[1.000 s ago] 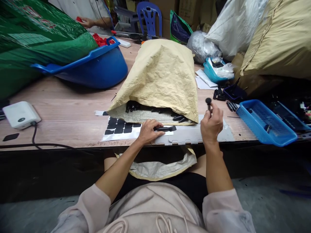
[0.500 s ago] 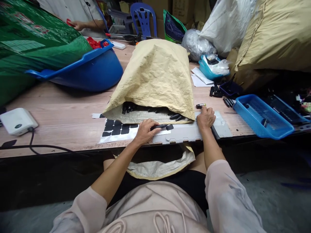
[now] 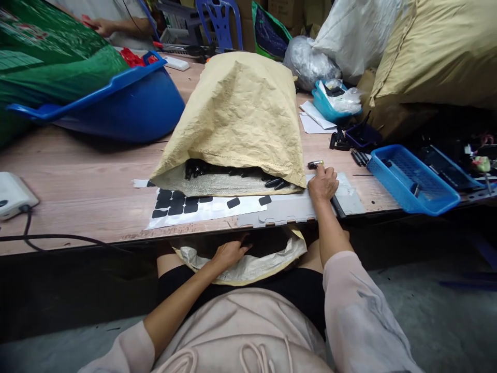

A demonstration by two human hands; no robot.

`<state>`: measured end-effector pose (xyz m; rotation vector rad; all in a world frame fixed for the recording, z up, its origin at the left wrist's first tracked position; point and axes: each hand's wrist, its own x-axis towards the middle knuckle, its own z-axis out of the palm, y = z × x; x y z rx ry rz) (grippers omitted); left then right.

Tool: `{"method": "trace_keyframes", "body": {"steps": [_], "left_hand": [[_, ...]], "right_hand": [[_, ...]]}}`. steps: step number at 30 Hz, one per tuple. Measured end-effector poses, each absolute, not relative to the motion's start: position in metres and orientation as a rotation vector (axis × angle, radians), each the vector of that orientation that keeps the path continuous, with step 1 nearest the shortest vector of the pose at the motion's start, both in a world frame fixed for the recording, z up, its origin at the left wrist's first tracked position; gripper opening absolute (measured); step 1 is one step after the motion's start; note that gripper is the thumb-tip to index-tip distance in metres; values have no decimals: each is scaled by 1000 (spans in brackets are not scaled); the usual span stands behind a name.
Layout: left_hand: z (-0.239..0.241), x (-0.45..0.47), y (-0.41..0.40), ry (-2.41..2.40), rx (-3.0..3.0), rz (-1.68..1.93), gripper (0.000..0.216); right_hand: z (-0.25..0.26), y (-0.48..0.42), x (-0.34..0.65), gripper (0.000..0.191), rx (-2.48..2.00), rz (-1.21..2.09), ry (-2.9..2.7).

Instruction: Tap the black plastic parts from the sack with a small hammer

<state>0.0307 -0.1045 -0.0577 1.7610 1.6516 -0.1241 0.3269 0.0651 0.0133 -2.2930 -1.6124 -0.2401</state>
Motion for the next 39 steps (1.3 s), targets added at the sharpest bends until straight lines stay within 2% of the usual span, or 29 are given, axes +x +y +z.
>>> {"method": "trace_keyframes", "body": {"steps": [2, 6, 8, 10, 12, 17, 25, 31, 36, 39], "left_hand": [[-41, 34, -104, 1542, 1810, -75, 45], [17, 48, -89, 1050, 1811, 169, 30], [37, 57, -64, 1100, 1821, 406, 30], [44, 67, -31, 1348, 1900, 648, 25], [40, 78, 3, 1569, 1986, 768, 22], [20, 98, 45, 1692, 2191, 700, 18], [22, 46, 17, 1625, 2258, 729, 9], [-1, 9, -2, 1429, 2128, 823, 13], [-8, 12, 1, 1428, 2042, 869, 14], [-7, 13, 3, 1433, 2031, 860, 13]], "right_hand": [[12, 65, 327, 45, -2293, -241, -1610], [9, 67, 328, 44, -2284, -265, -1610], [9, 68, 328, 45, -2288, -268, -1612], [9, 68, 327, 45, -2300, -261, -1614], [9, 68, 327, 45, -2308, -258, -1618], [11, 67, 324, 44, -2306, -258, -1628], [12, 66, 325, 44, -2303, -254, -1616], [12, 70, 327, 43, -2284, -186, -1547], [30, 75, 344, 40, -2280, 73, -1381], [45, 59, 342, 41, -2087, -20, -1215]]}}
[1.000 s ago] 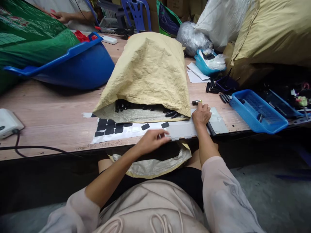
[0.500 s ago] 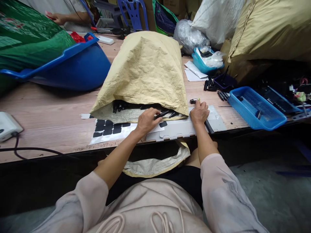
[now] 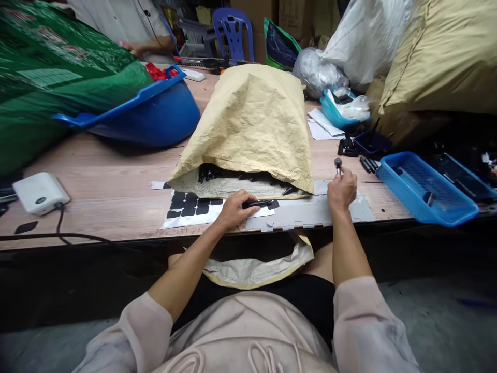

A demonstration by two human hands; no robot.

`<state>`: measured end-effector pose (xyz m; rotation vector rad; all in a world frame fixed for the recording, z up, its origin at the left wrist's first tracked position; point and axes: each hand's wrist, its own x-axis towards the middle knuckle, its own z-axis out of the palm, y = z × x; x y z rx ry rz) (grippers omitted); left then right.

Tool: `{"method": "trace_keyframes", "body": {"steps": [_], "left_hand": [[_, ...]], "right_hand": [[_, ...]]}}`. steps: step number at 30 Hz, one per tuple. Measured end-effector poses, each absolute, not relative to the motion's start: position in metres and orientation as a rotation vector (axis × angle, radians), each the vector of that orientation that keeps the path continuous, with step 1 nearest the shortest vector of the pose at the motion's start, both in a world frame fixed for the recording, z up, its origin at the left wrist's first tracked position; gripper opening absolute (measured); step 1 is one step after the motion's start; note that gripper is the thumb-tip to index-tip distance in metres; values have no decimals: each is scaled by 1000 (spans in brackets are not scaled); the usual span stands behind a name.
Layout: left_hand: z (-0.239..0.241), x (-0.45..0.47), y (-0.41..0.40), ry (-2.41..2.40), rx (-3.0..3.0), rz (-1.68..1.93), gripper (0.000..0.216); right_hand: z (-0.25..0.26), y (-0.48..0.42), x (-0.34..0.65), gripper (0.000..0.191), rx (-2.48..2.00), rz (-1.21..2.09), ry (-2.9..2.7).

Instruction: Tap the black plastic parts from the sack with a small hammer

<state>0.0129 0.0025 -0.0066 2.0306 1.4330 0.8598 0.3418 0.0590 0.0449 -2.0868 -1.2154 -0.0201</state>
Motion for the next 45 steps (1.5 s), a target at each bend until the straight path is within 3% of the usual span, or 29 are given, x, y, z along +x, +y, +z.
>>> {"method": "trace_keyframes", "body": {"steps": [2, 7, 12, 29, 36, 45], "left_hand": [[-6, 12, 2, 1438, 2020, 862, 12], [-7, 12, 1, 1442, 1986, 855, 13], [-5, 13, 1, 1430, 1984, 852, 12], [0, 16, -1, 1477, 1971, 826, 10], [2, 17, -3, 1492, 2024, 817, 14], [-1, 16, -1, 1488, 2062, 793, 12]], "right_hand": [[52, 37, 326, 40, -1854, -42, -1215], [52, -22, 252, 34, -1406, 314, -1622], [37, -48, 203, 32, -1271, 363, -1831], [33, -56, 209, 36, -1504, 279, -1911], [69, 6, 282, 43, -1840, -140, -1556], [25, 70, 336, 43, -2282, -108, -1488]]}}
